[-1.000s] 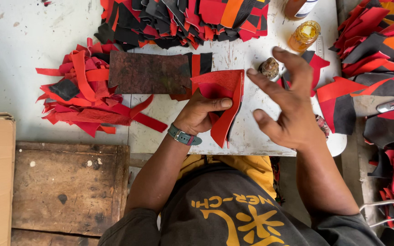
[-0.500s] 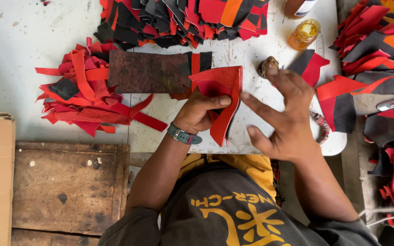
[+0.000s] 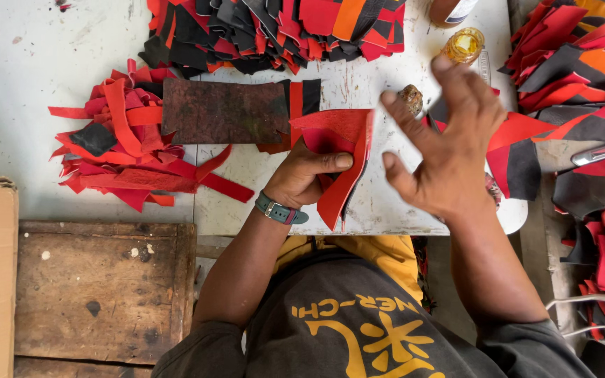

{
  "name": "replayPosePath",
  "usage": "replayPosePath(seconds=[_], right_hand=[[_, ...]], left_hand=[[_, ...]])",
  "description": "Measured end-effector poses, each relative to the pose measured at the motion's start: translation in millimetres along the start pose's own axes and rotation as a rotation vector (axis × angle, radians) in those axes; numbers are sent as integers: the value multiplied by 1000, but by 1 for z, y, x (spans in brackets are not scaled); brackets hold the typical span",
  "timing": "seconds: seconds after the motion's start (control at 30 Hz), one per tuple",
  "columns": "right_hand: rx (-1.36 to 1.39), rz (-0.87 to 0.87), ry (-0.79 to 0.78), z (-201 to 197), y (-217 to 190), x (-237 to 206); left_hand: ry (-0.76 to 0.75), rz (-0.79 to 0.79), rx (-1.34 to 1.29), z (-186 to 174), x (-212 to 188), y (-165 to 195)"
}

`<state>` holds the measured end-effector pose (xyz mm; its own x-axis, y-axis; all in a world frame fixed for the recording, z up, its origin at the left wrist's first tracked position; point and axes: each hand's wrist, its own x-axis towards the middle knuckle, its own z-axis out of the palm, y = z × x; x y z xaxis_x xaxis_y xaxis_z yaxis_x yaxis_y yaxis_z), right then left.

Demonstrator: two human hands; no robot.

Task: The person cuts red and black material strips using shears on a white table. They repeatedly pick up strips, align them, cut them to size, and place the cut pieces into a cardboard box. The person also applies glue from a jar to the edges of the cut pieces and folds them.

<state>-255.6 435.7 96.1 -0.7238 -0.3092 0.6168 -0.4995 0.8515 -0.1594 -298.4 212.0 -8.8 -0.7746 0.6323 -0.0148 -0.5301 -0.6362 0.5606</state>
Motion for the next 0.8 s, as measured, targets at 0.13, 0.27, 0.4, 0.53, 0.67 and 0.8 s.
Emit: replayPosePath(seconds=[0.13, 0.27, 0.4, 0.53, 0.67, 0.8], right_hand=[[125, -82, -13, -1, -6, -2], [110, -151, 18, -2, -15, -19], [78, -132, 21, -5, -10, -23], [254, -80, 56, -7, -10, -23], [413, -19, -18, -2, -19, -30], [344, -52, 20, 4, -12, -34]], left_hand=[[44, 9, -20, 0, 1, -1], [18, 46, -36, 0, 4, -1], [-21, 33, -32, 2, 5, -2], [-24, 51, -49, 4, 6, -1], [13, 46, -83, 5, 8, -3], [5, 81, -45, 2, 8, -9]])
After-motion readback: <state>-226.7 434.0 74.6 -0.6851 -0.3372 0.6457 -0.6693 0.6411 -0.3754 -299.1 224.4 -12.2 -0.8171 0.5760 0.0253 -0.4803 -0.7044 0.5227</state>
